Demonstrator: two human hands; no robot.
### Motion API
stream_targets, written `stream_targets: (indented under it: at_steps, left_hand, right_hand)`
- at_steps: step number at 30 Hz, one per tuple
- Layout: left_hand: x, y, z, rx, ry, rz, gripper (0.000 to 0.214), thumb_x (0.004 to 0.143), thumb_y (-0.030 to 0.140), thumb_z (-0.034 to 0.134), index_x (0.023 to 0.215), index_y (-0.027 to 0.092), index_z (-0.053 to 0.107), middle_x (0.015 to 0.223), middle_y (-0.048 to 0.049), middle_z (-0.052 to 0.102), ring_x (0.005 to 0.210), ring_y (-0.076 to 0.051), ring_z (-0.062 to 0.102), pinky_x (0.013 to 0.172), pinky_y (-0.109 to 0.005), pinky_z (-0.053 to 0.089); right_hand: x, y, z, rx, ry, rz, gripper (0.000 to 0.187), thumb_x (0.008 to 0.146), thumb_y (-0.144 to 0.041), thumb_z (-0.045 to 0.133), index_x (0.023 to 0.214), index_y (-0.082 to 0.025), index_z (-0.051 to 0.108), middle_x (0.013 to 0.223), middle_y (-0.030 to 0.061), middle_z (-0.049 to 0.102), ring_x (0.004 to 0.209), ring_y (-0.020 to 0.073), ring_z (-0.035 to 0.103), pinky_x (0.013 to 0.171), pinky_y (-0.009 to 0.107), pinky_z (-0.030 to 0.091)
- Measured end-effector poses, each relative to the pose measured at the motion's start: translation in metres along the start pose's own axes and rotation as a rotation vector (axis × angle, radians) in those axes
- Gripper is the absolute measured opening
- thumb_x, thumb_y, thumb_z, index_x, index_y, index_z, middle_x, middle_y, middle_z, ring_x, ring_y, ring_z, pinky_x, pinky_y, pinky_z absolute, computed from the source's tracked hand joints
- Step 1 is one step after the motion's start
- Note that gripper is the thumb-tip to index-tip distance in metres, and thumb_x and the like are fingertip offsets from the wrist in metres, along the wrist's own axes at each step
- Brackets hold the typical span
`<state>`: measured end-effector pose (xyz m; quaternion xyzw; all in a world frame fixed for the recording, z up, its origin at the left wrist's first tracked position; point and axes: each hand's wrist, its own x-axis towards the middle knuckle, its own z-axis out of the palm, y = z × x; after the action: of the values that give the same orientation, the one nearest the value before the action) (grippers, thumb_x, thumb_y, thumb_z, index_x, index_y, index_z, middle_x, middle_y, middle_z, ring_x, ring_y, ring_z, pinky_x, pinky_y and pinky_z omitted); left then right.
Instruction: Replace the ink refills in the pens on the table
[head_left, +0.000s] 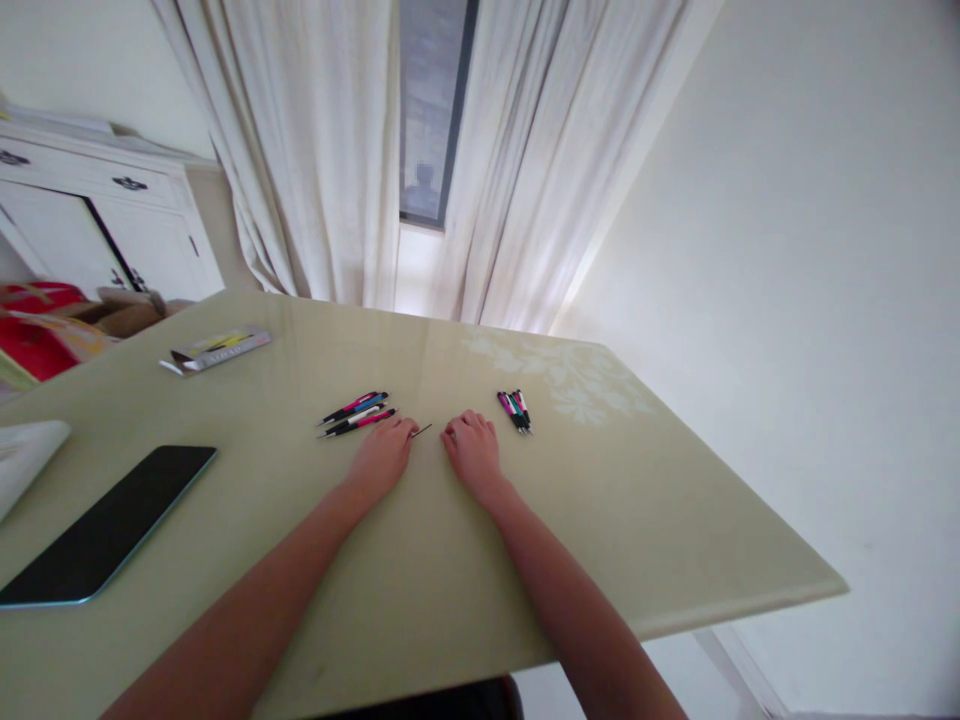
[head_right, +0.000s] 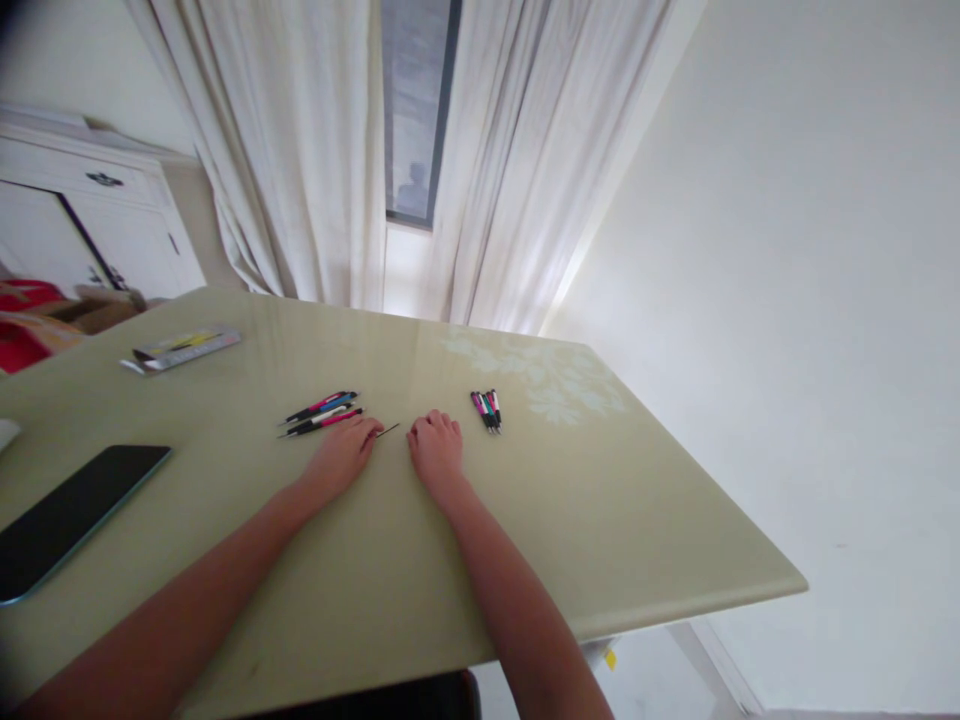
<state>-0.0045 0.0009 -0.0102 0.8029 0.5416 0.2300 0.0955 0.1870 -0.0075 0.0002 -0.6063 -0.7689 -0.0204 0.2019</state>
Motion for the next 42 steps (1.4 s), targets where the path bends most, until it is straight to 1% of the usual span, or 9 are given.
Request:
stream_targets:
  at_steps: [3,5,8,14,18,24,28,33,42]
  left_hand:
    - [-0.001,-0.004,0.0,0.064,-0.004,0.002,0.03,0.097,0.013,0.041,0.111,0.018,0.067,0.108,-0.0132,0.065,0.108,-0.029,0.06,0.098,-0.042,0.047]
    - [0.0,-0.006,0.001,0.071,-0.015,0.014,0.025,0.098,0.016,0.044,0.106,0.018,0.068,0.106,-0.0125,0.064,0.107,-0.03,0.059,0.097,-0.042,0.047]
    - [0.001,-0.009,0.003,0.079,-0.031,0.027,0.021,0.098,0.017,0.045,0.095,0.018,0.067,0.102,-0.0119,0.062,0.103,-0.03,0.059,0.094,-0.042,0.047]
    - [0.001,-0.011,0.006,0.095,-0.018,0.061,0.021,0.095,0.013,0.044,0.095,0.017,0.064,0.105,-0.0153,0.061,0.107,-0.034,0.055,0.094,-0.047,0.045]
    - [0.0,-0.012,0.006,0.096,-0.035,0.068,0.019,0.097,0.016,0.043,0.097,0.017,0.062,0.105,-0.0139,0.062,0.106,-0.032,0.054,0.095,-0.047,0.044]
    - [0.001,-0.016,0.012,0.076,-0.023,0.09,0.016,0.099,0.018,0.044,0.098,0.017,0.06,0.104,-0.012,0.062,0.105,-0.03,0.055,0.098,-0.045,0.043]
    - [0.001,-0.019,0.016,0.071,-0.005,0.121,0.015,0.1,0.018,0.045,0.098,0.017,0.06,0.104,-0.0117,0.062,0.104,-0.03,0.055,0.097,-0.045,0.043]
    - [0.001,-0.021,0.017,0.053,0.037,0.131,0.015,0.099,0.018,0.045,0.097,0.017,0.059,0.102,-0.011,0.061,0.102,-0.029,0.055,0.092,-0.043,0.044]
    - [0.0,-0.019,0.018,0.051,0.042,0.127,0.015,0.099,0.016,0.046,0.097,0.016,0.061,0.102,-0.0112,0.061,0.1,-0.03,0.055,0.09,-0.043,0.043]
  right_hand:
    - [-0.003,-0.001,0.001,0.001,0.001,0.017,0.011,0.098,-0.025,0.062,0.094,-0.02,0.071,0.104,0.0098,0.066,0.102,0.0261,0.056,0.088,0.038,0.04]
    - [-0.007,0.003,-0.001,0.038,0.016,0.0,0.01,0.098,-0.024,0.061,0.096,-0.02,0.07,0.106,0.01,0.067,0.103,0.0259,0.057,0.088,0.037,0.04]
    - [-0.011,0.01,-0.005,0.143,0.031,-0.016,0.009,0.099,-0.022,0.06,0.098,-0.02,0.069,0.102,0.0084,0.069,0.1,0.0239,0.058,0.087,0.035,0.041]
    - [-0.007,0.015,-0.007,0.386,-0.024,-0.03,0.009,0.096,-0.017,0.064,0.101,-0.02,0.071,0.094,0.0036,0.071,0.089,0.0182,0.063,0.084,0.029,0.044]
    - [-0.007,0.015,-0.006,0.412,-0.021,-0.033,0.014,0.095,-0.015,0.064,0.1,-0.021,0.075,0.098,0.0047,0.071,0.093,0.0177,0.063,0.086,0.028,0.045]
    - [-0.008,0.014,-0.007,0.455,-0.002,-0.035,0.015,0.095,-0.012,0.062,0.098,-0.02,0.074,0.094,0.0045,0.069,0.09,0.0168,0.063,0.086,0.028,0.046]
    - [-0.008,0.014,-0.006,0.492,0.004,-0.068,0.014,0.096,-0.013,0.06,0.098,-0.019,0.072,0.093,0.0044,0.067,0.086,0.016,0.062,0.083,0.028,0.047]
    - [-0.008,0.016,-0.004,0.497,0.025,-0.043,0.013,0.094,-0.011,0.062,0.095,-0.019,0.071,0.091,0.0029,0.065,0.082,0.0151,0.062,0.082,0.028,0.047]
    - [-0.008,0.013,-0.004,0.512,0.05,-0.028,0.011,0.092,-0.01,0.062,0.094,-0.018,0.069,0.09,0.0025,0.063,0.079,0.0144,0.061,0.081,0.028,0.047]
